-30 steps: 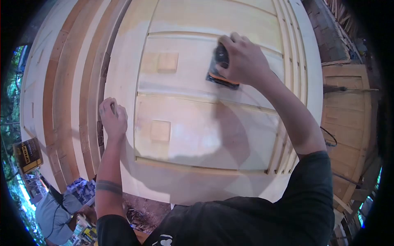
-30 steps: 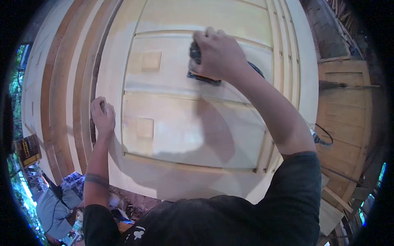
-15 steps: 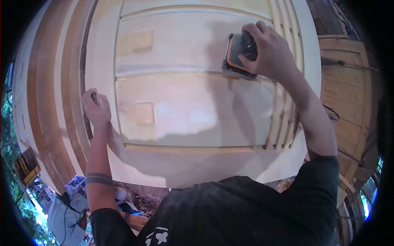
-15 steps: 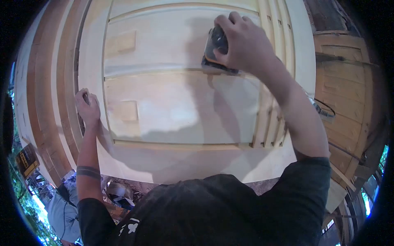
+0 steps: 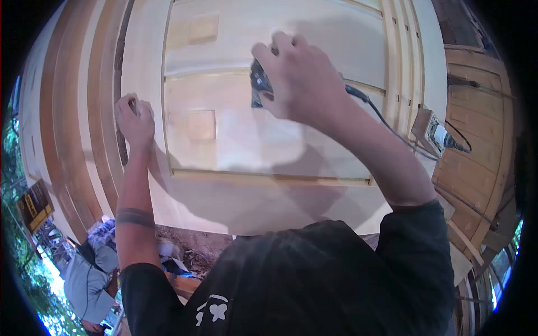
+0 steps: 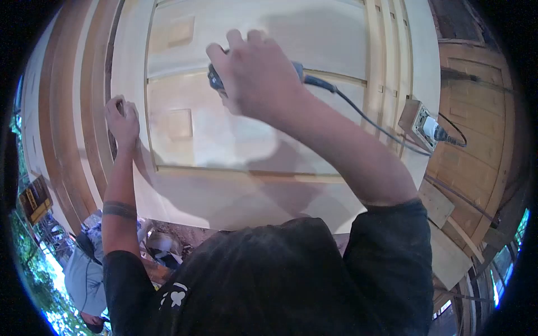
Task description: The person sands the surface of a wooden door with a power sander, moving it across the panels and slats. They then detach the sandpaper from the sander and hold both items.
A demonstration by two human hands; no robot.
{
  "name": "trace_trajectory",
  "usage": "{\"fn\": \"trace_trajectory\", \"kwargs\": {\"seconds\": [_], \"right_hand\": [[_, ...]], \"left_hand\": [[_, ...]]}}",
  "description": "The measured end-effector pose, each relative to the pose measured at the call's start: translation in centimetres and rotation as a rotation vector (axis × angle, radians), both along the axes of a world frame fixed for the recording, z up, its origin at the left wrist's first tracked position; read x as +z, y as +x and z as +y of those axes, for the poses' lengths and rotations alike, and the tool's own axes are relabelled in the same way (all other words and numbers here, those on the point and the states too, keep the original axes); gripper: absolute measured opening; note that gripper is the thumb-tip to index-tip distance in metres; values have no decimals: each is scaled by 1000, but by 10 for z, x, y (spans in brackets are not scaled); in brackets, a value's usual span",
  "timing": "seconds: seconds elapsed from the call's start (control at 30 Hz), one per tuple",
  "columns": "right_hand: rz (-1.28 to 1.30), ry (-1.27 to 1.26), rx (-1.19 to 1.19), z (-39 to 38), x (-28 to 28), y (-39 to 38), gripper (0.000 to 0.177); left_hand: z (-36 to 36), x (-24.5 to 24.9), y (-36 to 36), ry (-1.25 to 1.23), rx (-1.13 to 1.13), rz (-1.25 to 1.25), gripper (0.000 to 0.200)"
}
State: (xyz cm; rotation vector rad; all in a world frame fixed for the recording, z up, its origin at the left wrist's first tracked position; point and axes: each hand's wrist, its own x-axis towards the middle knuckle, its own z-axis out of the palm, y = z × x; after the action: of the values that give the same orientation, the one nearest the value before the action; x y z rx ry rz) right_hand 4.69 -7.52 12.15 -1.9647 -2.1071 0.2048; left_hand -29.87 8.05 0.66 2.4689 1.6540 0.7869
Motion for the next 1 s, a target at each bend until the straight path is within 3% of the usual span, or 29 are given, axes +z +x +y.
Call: {"fn": "trace_trajectory", "kwargs": {"seconds": [0.3, 0.4, 0.77, 1.0], "right_hand": [[9, -126, -110, -115, 16, 16, 55], [-35, -85, -208, -117, 8, 17, 56], [-37, 30, 46, -31, -3, -71, 51], [-80, -96, -46, -84, 8, -36, 61]], "left_hand": [[5, -9, -7, 42, 2, 52, 30], [4, -10, -7, 39, 29, 28, 31], [7, -14, -11, 36, 39, 34, 34], [6, -18, -10, 44, 50, 0, 33]]}}
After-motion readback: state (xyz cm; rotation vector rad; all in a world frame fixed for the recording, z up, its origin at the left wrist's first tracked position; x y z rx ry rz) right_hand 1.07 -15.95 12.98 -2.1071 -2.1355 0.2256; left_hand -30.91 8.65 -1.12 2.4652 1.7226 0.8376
